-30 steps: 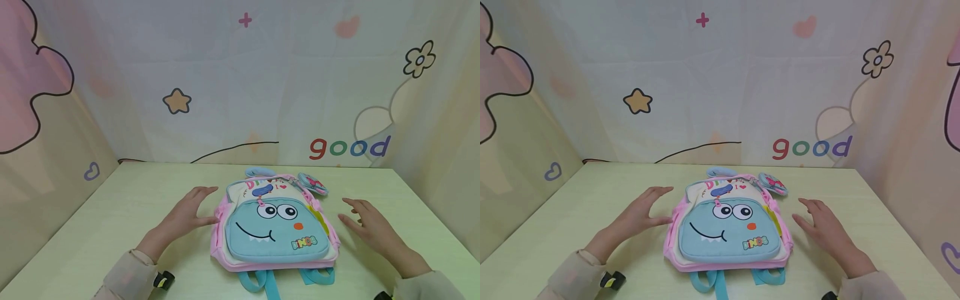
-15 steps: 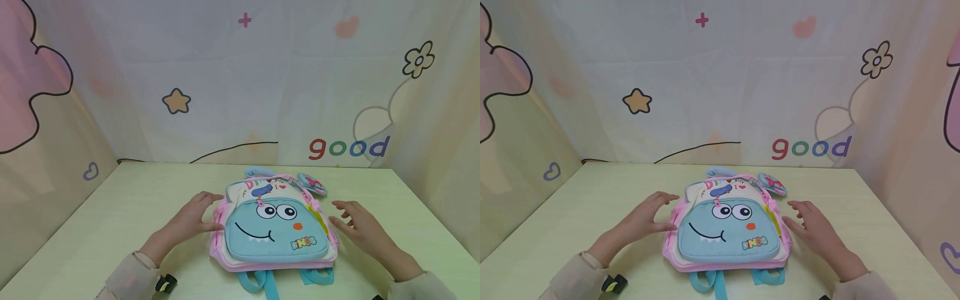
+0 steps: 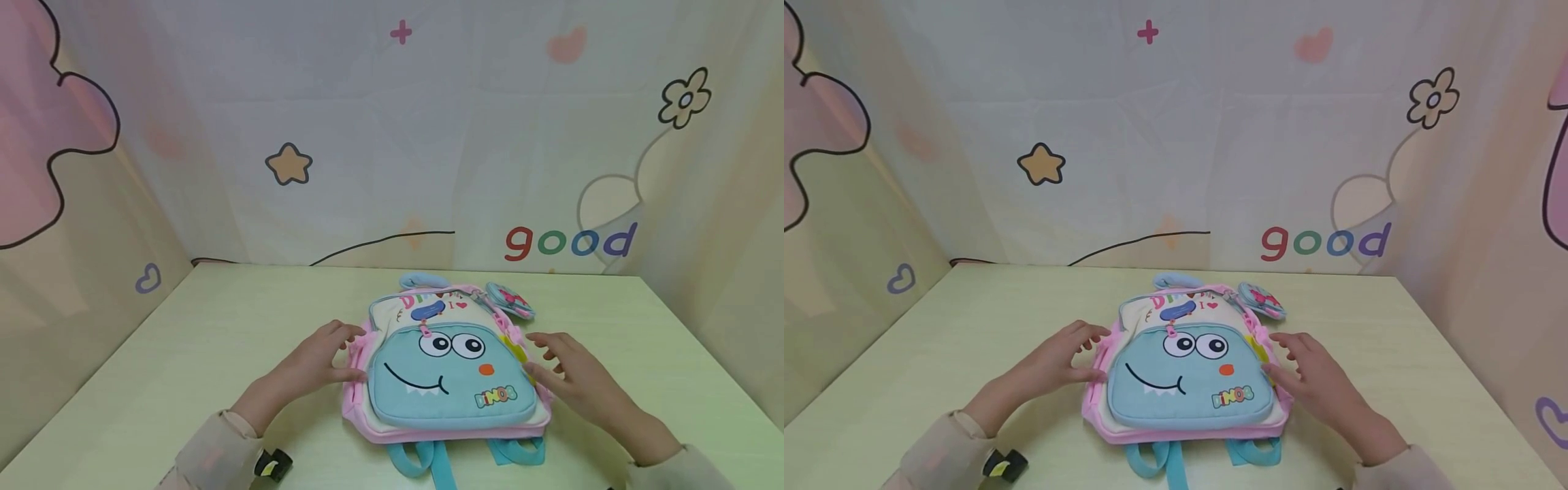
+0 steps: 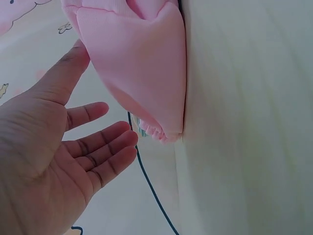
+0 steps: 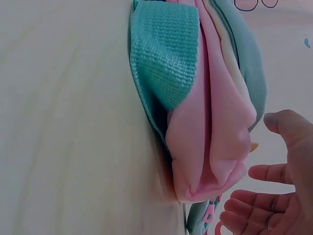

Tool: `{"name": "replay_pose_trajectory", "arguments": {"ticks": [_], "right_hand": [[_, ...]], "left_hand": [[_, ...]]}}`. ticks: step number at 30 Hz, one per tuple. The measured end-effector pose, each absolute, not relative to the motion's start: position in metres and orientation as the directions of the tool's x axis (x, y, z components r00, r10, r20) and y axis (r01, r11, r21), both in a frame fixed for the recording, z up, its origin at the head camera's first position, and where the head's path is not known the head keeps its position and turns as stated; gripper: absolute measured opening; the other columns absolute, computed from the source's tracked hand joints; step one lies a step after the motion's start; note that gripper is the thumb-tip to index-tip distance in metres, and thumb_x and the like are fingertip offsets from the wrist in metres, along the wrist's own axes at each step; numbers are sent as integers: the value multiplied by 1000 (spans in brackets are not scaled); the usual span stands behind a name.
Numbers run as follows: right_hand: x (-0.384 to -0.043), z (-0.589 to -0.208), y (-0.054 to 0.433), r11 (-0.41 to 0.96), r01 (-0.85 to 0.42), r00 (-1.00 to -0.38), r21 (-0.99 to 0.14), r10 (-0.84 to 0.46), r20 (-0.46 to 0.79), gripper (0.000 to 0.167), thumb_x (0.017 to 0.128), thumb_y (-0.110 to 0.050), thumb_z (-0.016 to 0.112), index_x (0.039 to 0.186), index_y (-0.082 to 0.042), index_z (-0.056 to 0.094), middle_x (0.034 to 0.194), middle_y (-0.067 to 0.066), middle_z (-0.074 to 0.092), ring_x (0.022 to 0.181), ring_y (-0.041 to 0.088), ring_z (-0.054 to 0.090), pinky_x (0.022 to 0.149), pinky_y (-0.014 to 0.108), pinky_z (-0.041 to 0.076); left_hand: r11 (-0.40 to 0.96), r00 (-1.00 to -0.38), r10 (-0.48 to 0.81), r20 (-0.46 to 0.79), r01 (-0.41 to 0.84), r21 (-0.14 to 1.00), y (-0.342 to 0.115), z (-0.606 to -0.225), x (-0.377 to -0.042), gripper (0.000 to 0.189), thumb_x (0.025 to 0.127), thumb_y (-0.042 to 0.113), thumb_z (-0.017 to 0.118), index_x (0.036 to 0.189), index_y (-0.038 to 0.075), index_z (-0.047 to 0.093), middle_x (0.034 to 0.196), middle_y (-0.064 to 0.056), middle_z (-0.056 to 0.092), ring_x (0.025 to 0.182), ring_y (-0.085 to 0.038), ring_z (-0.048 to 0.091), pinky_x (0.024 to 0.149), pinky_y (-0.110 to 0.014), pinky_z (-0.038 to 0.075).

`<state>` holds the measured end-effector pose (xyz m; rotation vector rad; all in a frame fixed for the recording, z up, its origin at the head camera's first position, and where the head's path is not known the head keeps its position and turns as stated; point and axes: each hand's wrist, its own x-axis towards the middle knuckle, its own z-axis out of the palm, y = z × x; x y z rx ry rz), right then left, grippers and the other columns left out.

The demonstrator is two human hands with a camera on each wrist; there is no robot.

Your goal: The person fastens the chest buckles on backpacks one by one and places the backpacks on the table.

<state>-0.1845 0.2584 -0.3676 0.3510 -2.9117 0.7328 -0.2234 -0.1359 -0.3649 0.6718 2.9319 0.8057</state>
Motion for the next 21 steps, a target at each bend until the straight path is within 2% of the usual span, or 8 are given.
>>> {"name": "replay_pose_trajectory", "arguments": {"ticks": [5,12,17,21], "right_hand": [[-183,-366,254,848,-267,-963,-458,-213,168,56,90,-43,63,132,-7,52,123,14,56,99,22,56,73,28,51],[-180,-366,247,847,-266,-964,-461,-233,129,61,87,-47,65,132,-8,51,125,13,56,93,16,54,71,21,49],[-178,-367,245,855,-287,-958,-432,-247,148,61,86,-49,66,131,-11,53,125,11,57,95,15,54,70,19,49],[-177,-369,243,853,-300,-953,-428,-252,166,59,85,-50,67,129,-13,55,124,9,58,99,17,54,71,22,50]], "left_hand": [[775,-907,419,48,385,501,-135,-367,-227,62,73,39,82,124,15,57,109,0,57,100,-16,54,80,-29,53],[746,-893,449,18,386,542,-138,-371,-228,55,76,40,79,121,14,58,103,2,56,93,-13,53,76,-24,50],[709,-881,473,15,391,588,-139,-373,-230,56,78,41,77,122,13,58,103,1,56,94,-14,54,80,-25,52],[678,-878,479,15,380,629,-140,-375,-231,55,79,40,77,123,12,58,106,1,57,98,-15,55,85,-29,53]]}}
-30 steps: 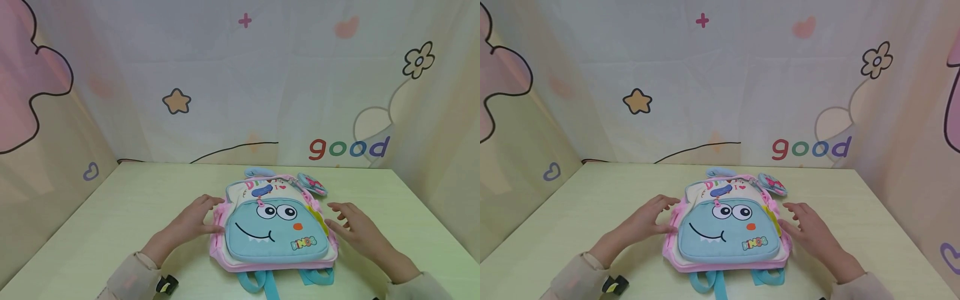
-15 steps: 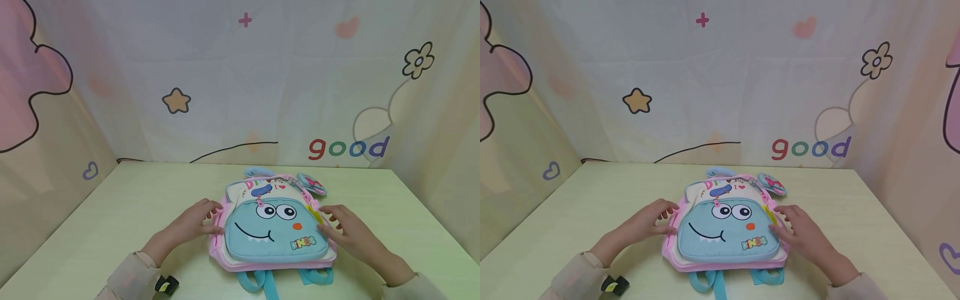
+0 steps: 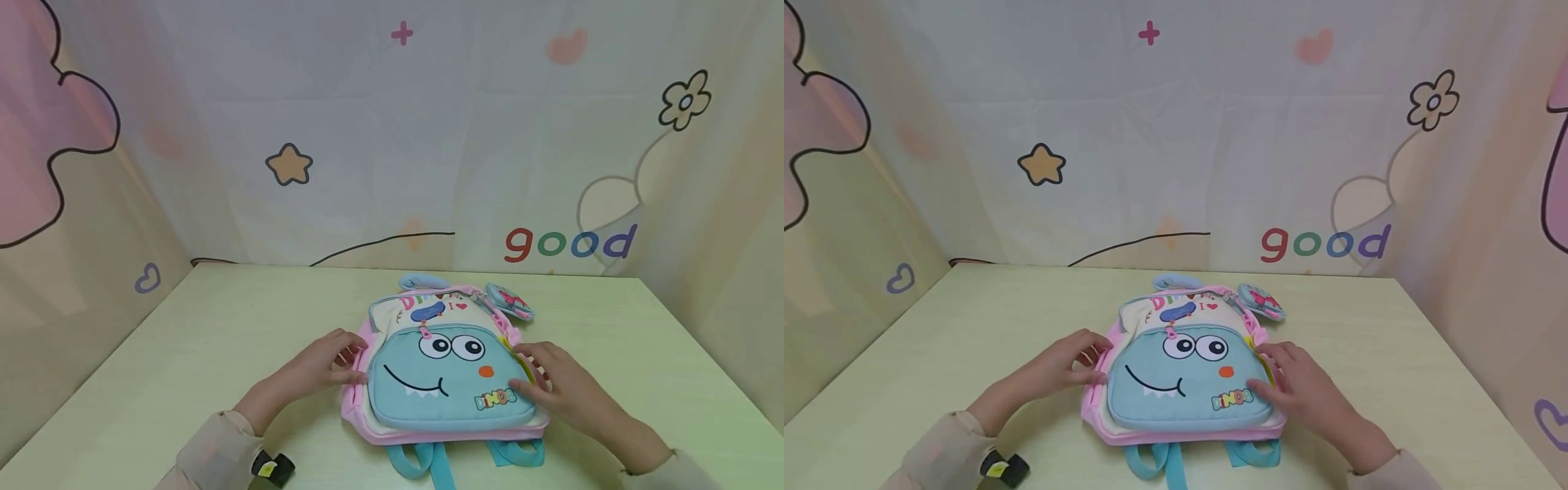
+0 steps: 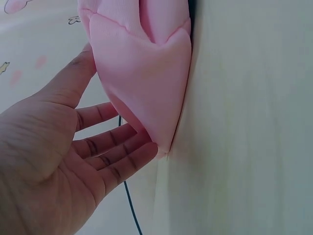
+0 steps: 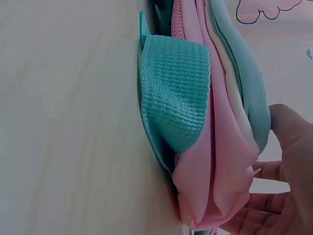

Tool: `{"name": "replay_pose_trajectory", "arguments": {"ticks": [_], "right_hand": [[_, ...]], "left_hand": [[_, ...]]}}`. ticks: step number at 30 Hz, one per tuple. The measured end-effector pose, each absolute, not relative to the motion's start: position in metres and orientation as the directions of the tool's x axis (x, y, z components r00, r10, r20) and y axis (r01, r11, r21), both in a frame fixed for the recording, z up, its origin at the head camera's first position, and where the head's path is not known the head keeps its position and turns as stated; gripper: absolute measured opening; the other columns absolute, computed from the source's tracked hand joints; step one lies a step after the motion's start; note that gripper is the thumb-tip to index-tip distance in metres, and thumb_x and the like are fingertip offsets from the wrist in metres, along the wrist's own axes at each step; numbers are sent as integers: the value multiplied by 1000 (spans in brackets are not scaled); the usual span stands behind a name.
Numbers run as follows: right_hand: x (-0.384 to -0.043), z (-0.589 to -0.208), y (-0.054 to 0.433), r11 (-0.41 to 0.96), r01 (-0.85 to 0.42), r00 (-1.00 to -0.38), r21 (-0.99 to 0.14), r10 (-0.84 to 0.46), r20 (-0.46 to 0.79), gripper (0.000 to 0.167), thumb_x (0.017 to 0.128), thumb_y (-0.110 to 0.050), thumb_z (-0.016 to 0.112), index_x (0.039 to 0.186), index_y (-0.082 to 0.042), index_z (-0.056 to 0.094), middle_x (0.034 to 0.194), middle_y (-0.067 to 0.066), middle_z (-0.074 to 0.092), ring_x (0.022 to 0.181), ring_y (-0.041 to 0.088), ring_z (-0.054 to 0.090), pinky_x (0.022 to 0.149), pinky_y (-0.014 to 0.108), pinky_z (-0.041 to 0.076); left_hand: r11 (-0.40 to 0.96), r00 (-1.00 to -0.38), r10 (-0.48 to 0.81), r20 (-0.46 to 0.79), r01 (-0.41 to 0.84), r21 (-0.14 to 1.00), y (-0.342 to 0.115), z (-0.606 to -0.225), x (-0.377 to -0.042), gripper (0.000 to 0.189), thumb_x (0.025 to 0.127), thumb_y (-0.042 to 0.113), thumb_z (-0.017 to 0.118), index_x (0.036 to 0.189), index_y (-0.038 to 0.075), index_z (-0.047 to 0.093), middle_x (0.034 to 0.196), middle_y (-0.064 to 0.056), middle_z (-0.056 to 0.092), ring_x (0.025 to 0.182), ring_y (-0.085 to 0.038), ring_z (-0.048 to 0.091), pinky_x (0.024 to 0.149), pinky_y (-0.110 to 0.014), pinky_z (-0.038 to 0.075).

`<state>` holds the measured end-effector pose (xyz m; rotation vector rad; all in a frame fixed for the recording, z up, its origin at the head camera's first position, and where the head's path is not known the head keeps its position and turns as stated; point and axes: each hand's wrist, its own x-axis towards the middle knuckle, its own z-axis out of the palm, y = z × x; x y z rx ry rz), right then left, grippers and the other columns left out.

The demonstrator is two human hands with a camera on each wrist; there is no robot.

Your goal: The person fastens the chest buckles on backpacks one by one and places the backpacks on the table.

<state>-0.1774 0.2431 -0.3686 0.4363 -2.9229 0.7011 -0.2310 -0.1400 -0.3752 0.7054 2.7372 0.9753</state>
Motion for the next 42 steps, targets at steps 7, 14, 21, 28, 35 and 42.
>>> {"name": "replay_pose_trajectory", "arguments": {"ticks": [7,14,21,28,35,42], "right_hand": [[-176,-374,242,836,-326,-944,-442,-265,195,54,86,-49,66,127,-15,56,128,10,56,118,32,53,90,51,53],[-176,-376,239,835,-300,-953,-462,-245,177,57,85,-49,66,129,-14,55,130,11,55,117,31,54,85,43,55],[-176,-378,239,836,-295,-954,-463,-234,186,57,86,-49,66,129,-13,55,131,10,56,110,23,56,79,28,52],[-175,-377,238,823,-278,-960,-495,-224,168,57,86,-47,67,131,-14,54,129,10,56,107,21,57,80,27,52],[-173,-380,239,795,-318,-947,-516,-240,214,54,86,-42,69,129,-14,55,127,8,57,105,19,58,78,24,52],[-174,-381,238,797,-267,-964,-541,-210,165,56,86,-44,68,131,-15,53,129,8,55,105,18,56,78,23,51]], "left_hand": [[629,-872,489,17,366,685,-140,-380,-233,53,80,38,76,123,12,58,109,0,58,99,-15,57,84,-26,52],[568,-853,520,55,393,723,-140,-386,-236,50,83,32,75,123,7,59,110,-6,59,98,-17,59,89,-32,55],[512,-853,516,83,384,768,-140,-389,-235,48,83,28,75,123,5,62,109,-8,60,97,-17,59,91,-33,54],[461,-864,497,78,339,820,-140,-392,-233,45,85,29,72,124,7,63,111,-8,60,101,-18,57,94,-32,53],[432,-885,460,69,291,854,-138,-391,-231,41,89,26,68,125,7,64,115,-10,61,104,-20,58,92,-31,54],[431,-909,416,28,224,874,-134,-386,-228,44,89,28,67,128,9,61,120,-11,61,106,-21,58,91,-35,54]]}}
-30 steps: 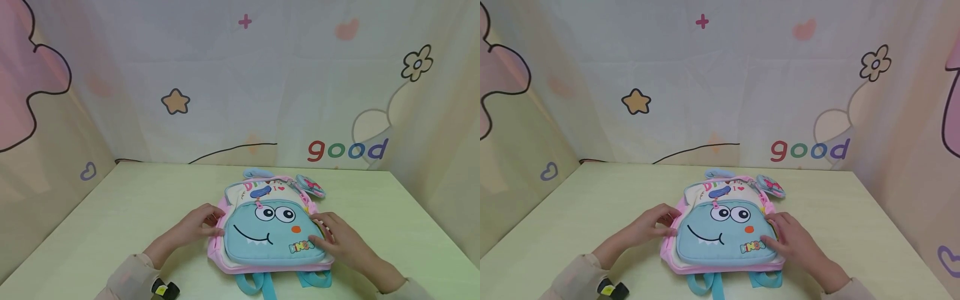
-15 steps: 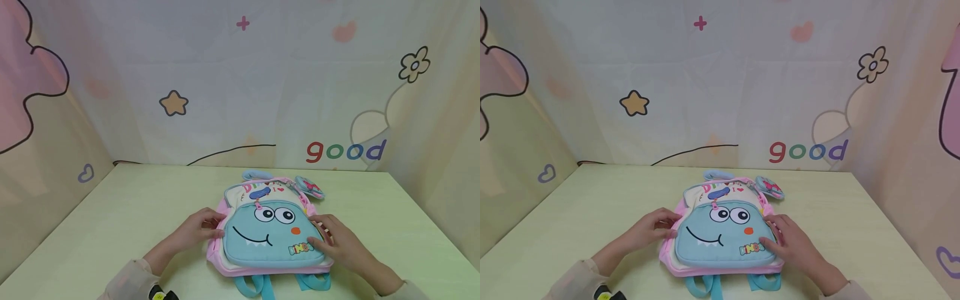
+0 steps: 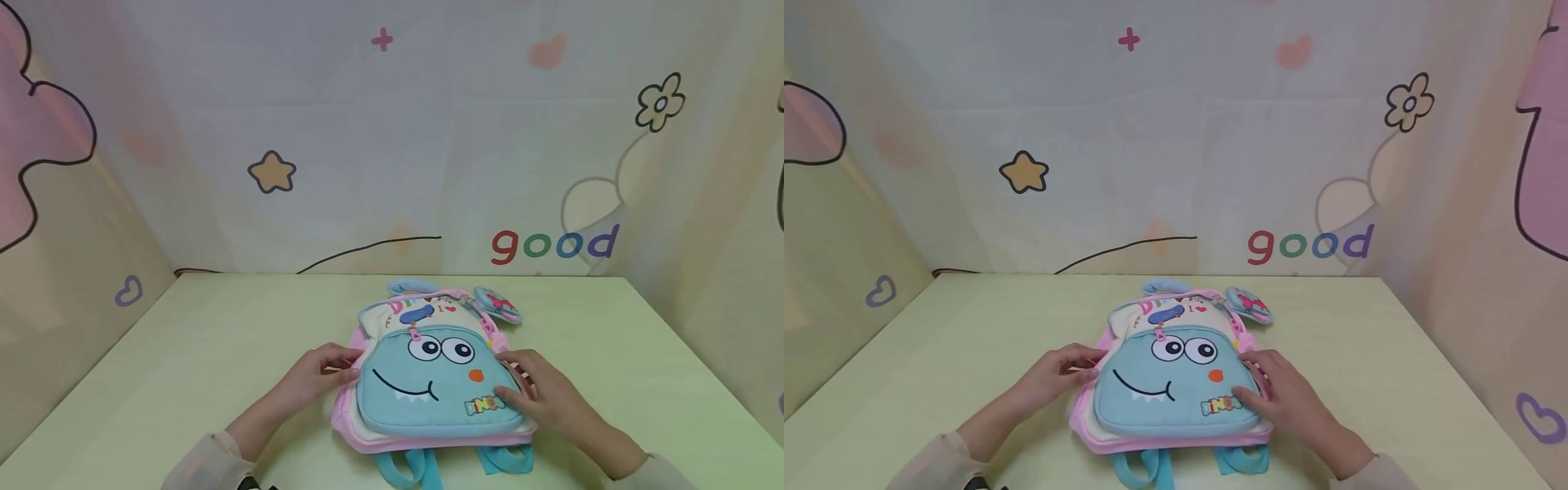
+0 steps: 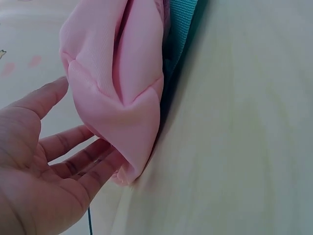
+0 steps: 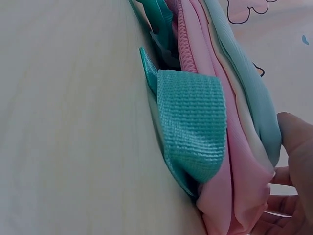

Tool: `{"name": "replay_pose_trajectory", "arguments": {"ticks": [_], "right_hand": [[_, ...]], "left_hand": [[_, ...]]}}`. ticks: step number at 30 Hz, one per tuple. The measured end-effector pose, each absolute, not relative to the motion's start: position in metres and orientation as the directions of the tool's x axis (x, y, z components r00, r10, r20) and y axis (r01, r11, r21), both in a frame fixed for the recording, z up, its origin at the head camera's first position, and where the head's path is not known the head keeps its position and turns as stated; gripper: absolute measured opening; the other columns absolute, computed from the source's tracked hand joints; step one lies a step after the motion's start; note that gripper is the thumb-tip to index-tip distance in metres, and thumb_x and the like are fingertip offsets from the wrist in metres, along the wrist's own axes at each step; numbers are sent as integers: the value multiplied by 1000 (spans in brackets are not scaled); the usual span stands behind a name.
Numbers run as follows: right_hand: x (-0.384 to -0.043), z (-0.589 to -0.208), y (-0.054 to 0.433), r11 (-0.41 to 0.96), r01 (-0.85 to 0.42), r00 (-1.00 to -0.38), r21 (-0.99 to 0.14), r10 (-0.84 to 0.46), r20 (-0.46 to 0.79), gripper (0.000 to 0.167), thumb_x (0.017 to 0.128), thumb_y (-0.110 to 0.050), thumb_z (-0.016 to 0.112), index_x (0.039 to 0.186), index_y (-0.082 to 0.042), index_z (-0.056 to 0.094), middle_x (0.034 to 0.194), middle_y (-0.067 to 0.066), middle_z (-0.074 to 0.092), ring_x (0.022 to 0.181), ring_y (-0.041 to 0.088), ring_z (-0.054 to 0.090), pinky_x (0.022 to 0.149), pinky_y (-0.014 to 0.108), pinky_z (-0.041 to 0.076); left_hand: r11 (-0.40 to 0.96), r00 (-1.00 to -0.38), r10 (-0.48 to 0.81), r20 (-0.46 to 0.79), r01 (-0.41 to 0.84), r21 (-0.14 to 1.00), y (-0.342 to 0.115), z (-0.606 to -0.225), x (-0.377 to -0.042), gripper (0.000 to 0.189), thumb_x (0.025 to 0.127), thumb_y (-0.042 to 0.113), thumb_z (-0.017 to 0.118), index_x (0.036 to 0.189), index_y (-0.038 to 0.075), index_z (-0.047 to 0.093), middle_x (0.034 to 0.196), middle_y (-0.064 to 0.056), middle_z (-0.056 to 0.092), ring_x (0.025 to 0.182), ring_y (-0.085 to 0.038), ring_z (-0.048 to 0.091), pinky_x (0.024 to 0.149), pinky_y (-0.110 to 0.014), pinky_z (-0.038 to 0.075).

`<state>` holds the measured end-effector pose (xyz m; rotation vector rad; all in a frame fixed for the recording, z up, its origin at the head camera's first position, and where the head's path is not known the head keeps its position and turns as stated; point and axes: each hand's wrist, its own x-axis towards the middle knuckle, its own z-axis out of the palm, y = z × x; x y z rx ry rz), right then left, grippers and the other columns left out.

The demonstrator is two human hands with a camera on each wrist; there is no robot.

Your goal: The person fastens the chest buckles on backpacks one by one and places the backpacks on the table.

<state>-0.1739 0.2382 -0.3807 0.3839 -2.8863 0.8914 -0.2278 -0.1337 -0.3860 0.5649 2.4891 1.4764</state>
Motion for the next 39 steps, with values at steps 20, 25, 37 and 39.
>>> {"name": "replay_pose_trajectory", "arguments": {"ticks": [20,25,37,39], "right_hand": [[-174,-383,236,771,-213,-977,-600,-159,141,58,86,-44,68,133,-14,52,126,8,56,107,19,55,82,24,51],[-173,-384,234,745,-215,-977,-632,-156,149,56,87,-42,67,131,-12,53,124,7,57,107,18,55,83,23,51],[-174,-391,231,702,-254,-966,-665,-155,205,51,89,-37,66,131,-11,53,123,6,57,107,19,55,85,22,51],[-174,-391,231,697,-240,-970,-676,-146,195,51,89,-37,66,131,-11,52,124,6,57,108,19,54,85,22,51]], "left_hand": [[347,-888,451,95,272,897,-135,-367,-223,51,89,24,68,135,7,55,130,-16,56,118,-32,57,95,-34,53],[342,-865,485,127,321,883,-138,-359,-221,50,91,22,65,137,6,52,133,-17,54,122,-35,55,99,-34,51],[369,-834,509,211,433,822,-138,-337,-225,48,91,23,63,136,9,52,132,-12,57,116,-28,54,99,-39,47],[369,-834,502,228,445,816,-136,-333,-225,47,90,23,65,133,10,54,128,-11,59,114,-27,54,96,-34,48]]}}
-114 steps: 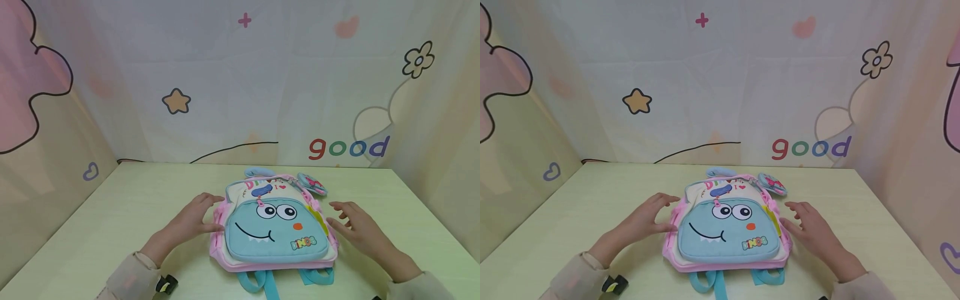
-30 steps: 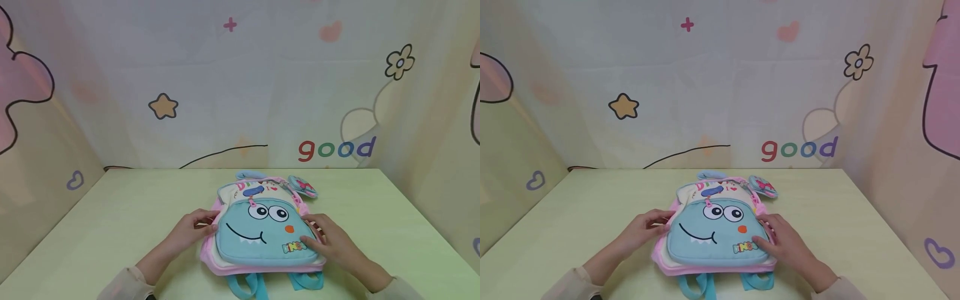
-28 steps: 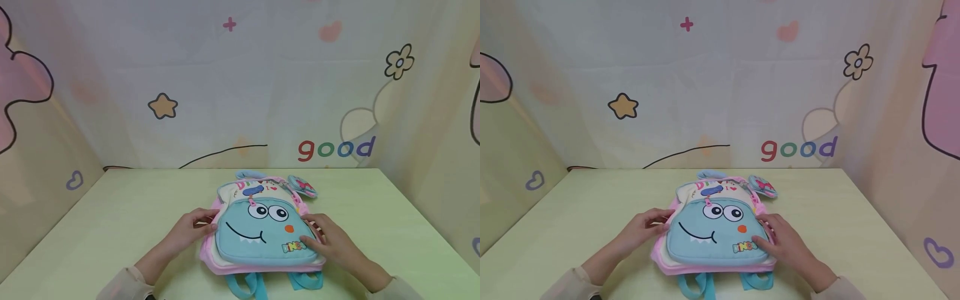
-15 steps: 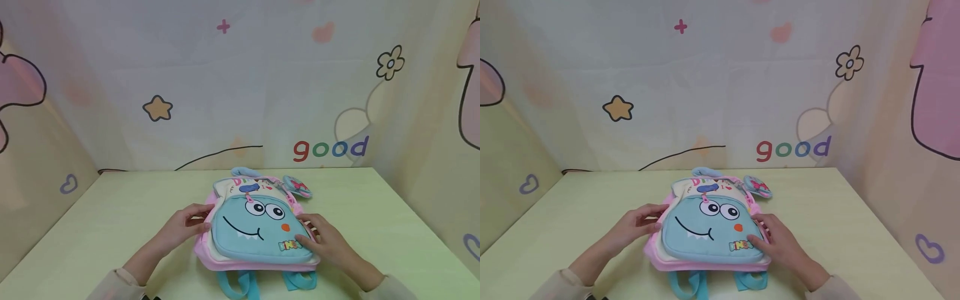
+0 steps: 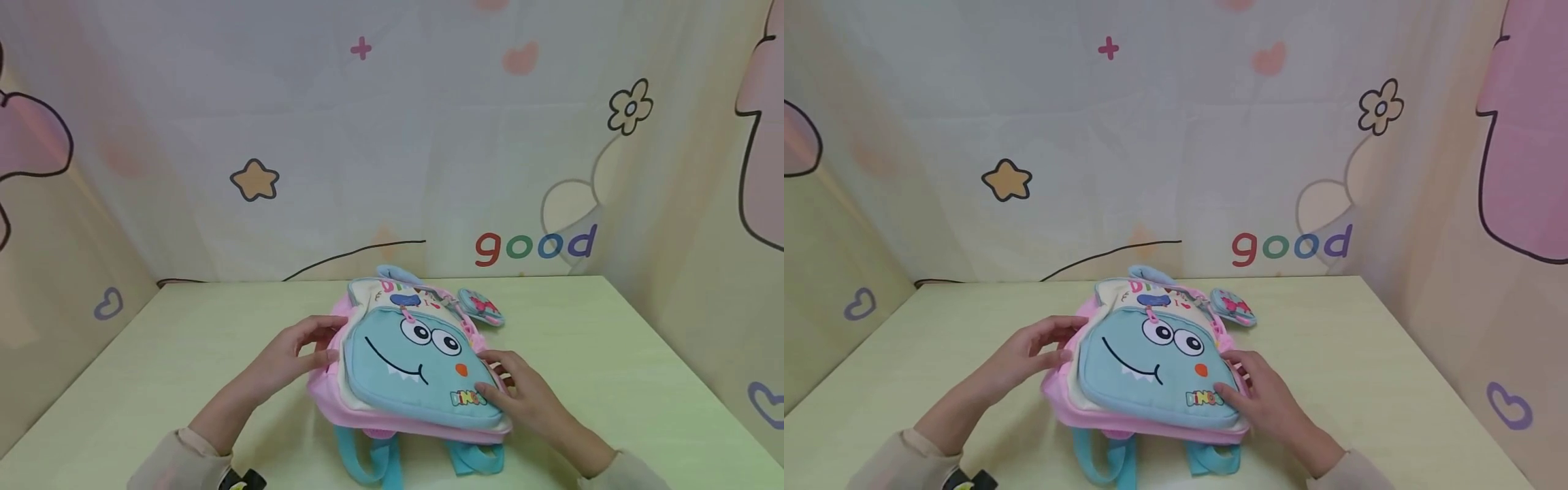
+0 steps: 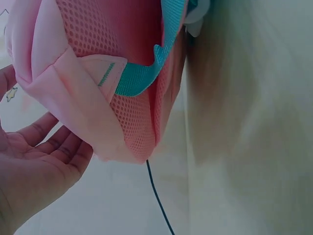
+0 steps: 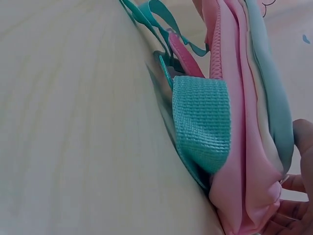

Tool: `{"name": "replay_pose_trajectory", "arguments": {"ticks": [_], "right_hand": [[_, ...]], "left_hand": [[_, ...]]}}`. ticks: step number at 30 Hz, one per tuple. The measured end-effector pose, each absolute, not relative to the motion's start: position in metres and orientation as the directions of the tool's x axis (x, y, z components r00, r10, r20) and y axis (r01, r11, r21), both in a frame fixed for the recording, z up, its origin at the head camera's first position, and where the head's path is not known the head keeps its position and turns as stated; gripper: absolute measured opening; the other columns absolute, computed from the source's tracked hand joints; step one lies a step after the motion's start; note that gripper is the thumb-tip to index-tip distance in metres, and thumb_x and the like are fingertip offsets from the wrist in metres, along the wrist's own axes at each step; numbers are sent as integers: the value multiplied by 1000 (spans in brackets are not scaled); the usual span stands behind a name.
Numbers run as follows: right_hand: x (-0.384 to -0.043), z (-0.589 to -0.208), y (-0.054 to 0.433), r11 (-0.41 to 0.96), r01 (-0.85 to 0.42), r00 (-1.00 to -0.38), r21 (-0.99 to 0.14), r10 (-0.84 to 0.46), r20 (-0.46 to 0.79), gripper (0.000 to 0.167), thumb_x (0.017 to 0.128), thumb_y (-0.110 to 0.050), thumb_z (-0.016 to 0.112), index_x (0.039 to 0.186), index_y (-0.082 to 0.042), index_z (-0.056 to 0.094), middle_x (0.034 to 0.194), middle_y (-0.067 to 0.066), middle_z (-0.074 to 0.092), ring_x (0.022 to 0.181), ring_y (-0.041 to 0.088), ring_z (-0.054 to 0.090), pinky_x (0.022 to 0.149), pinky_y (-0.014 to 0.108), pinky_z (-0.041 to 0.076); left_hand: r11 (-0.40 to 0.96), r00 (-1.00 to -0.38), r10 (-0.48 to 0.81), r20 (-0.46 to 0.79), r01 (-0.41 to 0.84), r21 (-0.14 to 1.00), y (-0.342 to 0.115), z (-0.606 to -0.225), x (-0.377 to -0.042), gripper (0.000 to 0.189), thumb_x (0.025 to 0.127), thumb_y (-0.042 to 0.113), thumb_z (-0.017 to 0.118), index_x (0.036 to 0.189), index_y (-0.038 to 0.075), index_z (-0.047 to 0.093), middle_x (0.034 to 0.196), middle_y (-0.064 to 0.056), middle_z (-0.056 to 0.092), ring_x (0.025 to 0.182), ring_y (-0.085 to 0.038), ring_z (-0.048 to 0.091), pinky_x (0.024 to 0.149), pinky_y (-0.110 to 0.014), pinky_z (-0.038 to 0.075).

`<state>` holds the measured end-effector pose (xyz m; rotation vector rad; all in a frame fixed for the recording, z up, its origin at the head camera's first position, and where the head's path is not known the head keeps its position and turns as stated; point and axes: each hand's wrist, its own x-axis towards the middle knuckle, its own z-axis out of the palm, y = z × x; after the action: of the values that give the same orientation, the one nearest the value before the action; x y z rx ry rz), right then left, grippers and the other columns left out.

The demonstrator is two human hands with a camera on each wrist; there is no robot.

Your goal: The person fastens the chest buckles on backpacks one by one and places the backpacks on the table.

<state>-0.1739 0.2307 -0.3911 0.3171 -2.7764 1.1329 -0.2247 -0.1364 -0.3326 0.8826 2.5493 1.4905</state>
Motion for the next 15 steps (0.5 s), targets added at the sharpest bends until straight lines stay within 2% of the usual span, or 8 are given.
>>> {"name": "replay_pose_trajectory", "arguments": {"ticks": [7,15], "right_hand": [[-172,-390,225,633,-224,-975,-741,-133,180,49,90,-35,65,131,-11,51,125,6,56,110,20,54,88,23,51],[-172,-393,221,507,-239,-970,-828,-161,181,48,92,-28,64,132,-6,49,127,10,56,111,23,53,87,20,50]], "left_hand": [[384,-835,471,283,483,787,-131,-314,-224,42,89,26,65,129,14,57,122,-4,62,109,-23,52,93,-35,47],[372,-826,462,324,512,774,-121,-292,-221,46,89,34,63,129,13,55,128,-8,58,126,-29,50,104,-48,46]]}}
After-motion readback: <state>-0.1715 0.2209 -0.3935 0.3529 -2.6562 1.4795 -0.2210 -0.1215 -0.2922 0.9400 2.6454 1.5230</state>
